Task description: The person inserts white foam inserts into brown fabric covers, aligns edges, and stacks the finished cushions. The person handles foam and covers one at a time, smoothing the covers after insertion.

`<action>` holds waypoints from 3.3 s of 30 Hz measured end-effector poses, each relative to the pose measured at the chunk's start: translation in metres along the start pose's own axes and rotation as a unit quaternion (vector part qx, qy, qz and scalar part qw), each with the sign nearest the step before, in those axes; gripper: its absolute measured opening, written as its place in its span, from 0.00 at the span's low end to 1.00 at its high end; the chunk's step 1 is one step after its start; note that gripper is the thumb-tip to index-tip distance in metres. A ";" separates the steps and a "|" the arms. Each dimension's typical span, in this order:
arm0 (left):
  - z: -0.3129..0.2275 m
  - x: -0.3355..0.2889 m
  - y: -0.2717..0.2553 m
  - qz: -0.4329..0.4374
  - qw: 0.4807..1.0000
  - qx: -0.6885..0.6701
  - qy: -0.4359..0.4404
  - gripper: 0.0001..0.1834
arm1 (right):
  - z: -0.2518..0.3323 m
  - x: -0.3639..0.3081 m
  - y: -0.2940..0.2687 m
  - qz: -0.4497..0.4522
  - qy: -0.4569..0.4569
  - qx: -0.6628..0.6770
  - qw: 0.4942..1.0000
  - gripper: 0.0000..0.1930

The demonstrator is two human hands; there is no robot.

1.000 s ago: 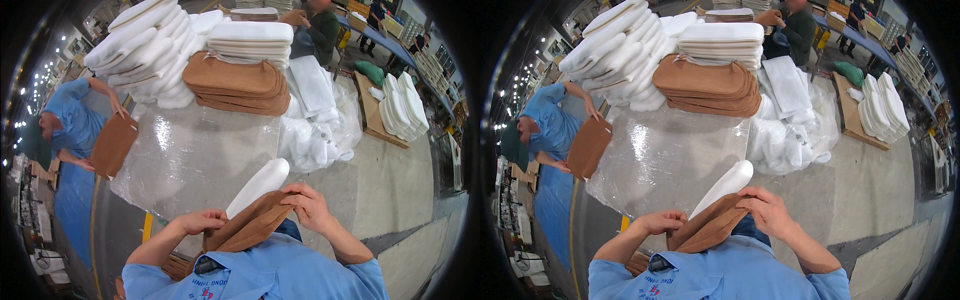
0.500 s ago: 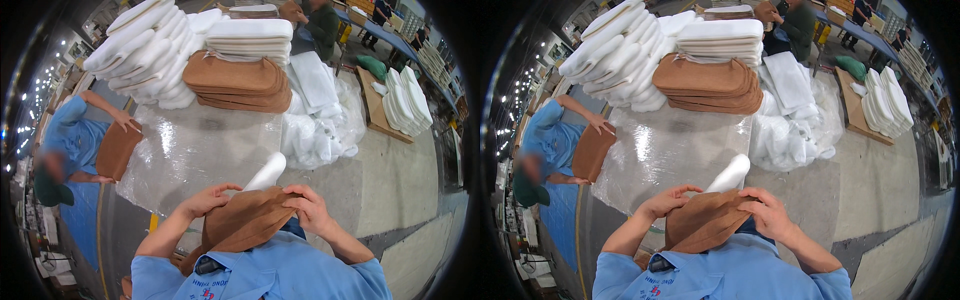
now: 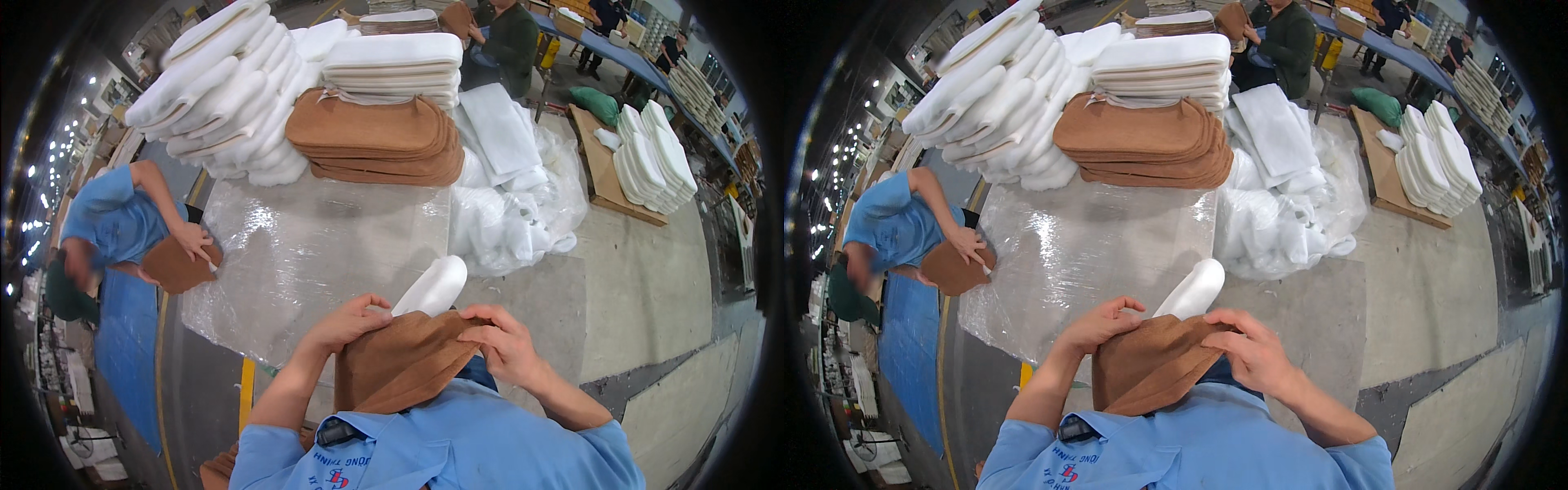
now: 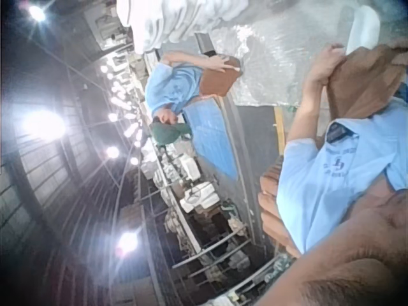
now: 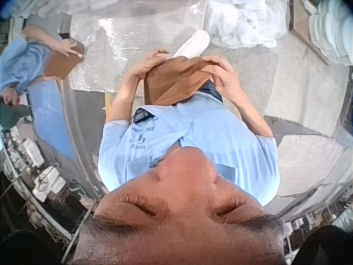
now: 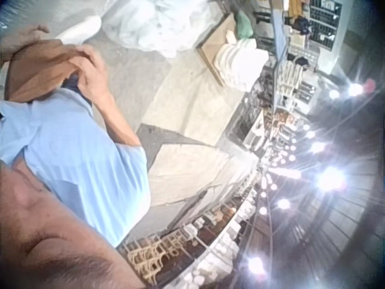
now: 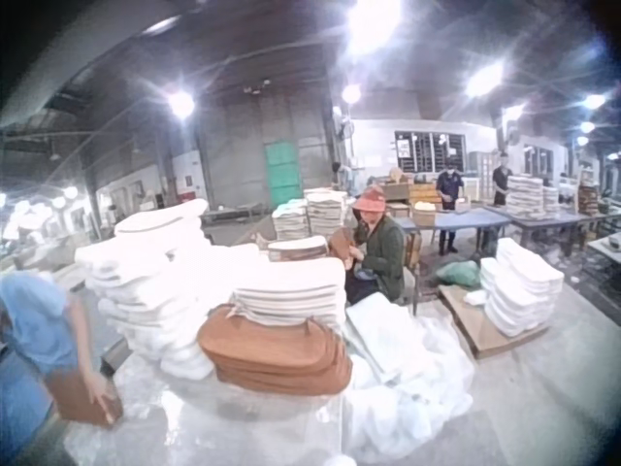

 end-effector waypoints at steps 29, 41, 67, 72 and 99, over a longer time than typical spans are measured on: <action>-0.032 0.047 0.021 0.070 0.997 -0.008 0.012 0.11 | -0.140 -0.075 0.119 0.017 0.350 0.824 0.445 0.37; -0.092 0.063 0.050 0.092 0.994 0.049 0.022 0.15 | -0.120 -0.023 0.084 0.004 0.241 0.773 0.586 0.15; -0.114 0.040 0.113 0.310 0.909 0.280 -0.007 0.14 | -0.133 -0.045 0.099 0.198 0.243 0.656 0.687 0.25; -0.099 0.039 0.107 0.307 0.935 0.175 -0.014 0.20 | -0.124 -0.053 0.107 0.103 0.261 0.727 0.627 0.24; -0.102 0.046 0.118 0.285 0.854 0.436 0.011 0.13 | -0.101 -0.060 0.078 -0.139 0.289 0.356 0.878 0.10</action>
Point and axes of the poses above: each hand's wrist, its own x-axis towards the middle knuckle, its own y-axis out of the palm, z = x × y, the point moved 7 cm from there along x, towards the middle knuckle, and after that the axes turned 8 degrees about x, right-handed, at the moved point
